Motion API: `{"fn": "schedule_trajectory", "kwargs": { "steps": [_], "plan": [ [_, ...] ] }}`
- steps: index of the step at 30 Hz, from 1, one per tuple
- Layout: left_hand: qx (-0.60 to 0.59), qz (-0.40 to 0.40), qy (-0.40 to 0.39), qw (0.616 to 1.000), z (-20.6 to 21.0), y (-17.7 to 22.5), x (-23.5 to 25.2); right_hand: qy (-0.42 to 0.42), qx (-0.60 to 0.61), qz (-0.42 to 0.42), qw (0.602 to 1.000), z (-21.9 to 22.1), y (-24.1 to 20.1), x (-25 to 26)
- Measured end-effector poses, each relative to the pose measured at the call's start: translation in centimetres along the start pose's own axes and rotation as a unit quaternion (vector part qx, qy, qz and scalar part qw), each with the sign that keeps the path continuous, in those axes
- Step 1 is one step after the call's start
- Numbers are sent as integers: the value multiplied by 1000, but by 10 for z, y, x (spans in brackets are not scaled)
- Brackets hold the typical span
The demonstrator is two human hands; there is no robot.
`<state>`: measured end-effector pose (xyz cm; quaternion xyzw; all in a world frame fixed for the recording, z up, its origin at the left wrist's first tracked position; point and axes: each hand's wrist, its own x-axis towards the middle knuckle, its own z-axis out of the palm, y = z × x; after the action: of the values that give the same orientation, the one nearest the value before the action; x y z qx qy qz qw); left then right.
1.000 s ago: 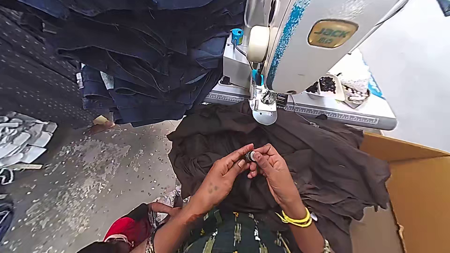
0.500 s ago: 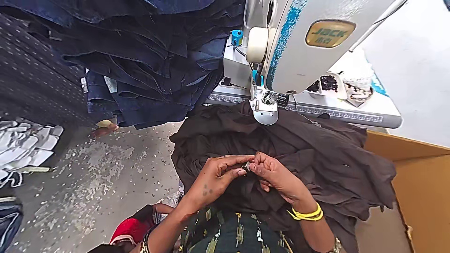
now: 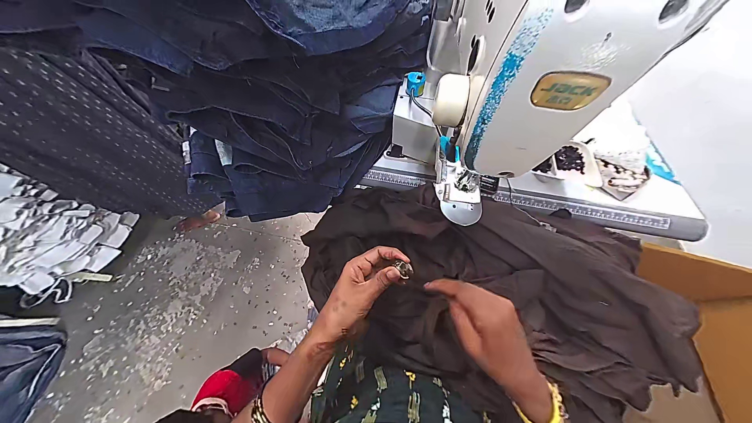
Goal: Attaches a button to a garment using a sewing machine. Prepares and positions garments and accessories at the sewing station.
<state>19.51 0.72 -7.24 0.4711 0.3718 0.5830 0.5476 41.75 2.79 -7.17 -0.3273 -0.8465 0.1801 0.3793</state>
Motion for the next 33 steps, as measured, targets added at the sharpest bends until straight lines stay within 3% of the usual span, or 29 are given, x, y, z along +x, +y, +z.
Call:
{"fn": "schedule_trajectory", "kwargs": {
  "steps": [2,6,10,14,16,18,22,25,29,31,33],
  "plan": [
    [-55,-21,-12,998,7,-1,1,6,-2,-50,999,12,-8,-3],
    [50,50,-1,998,8,0,4,7,51,-123,991,14,-17,-3],
    [71,69,4,995,-6,9,7,27,132,-64,989,-3,-11,-2],
    [249,161,12,955,-16,7,6,47,299,15,953,-23,-10,-1],
    [289,178,22,940,-14,6,6,45,338,10,940,-27,-10,-1],
    [254,162,31,953,-11,5,6,46,366,-28,929,-24,-11,1],
    [35,66,9,997,-1,5,6,67,422,-74,901,-8,-14,9],
    [-98,15,-2,995,7,4,6,79,570,-66,815,5,-14,15],
    [-226,-12,-11,974,17,4,7,64,723,70,684,31,-19,11],
    [-217,-22,6,976,25,1,6,-1,734,76,675,40,-27,5],
    [-213,-37,20,976,28,-3,5,-45,711,41,701,37,-30,4]
  ]
}}
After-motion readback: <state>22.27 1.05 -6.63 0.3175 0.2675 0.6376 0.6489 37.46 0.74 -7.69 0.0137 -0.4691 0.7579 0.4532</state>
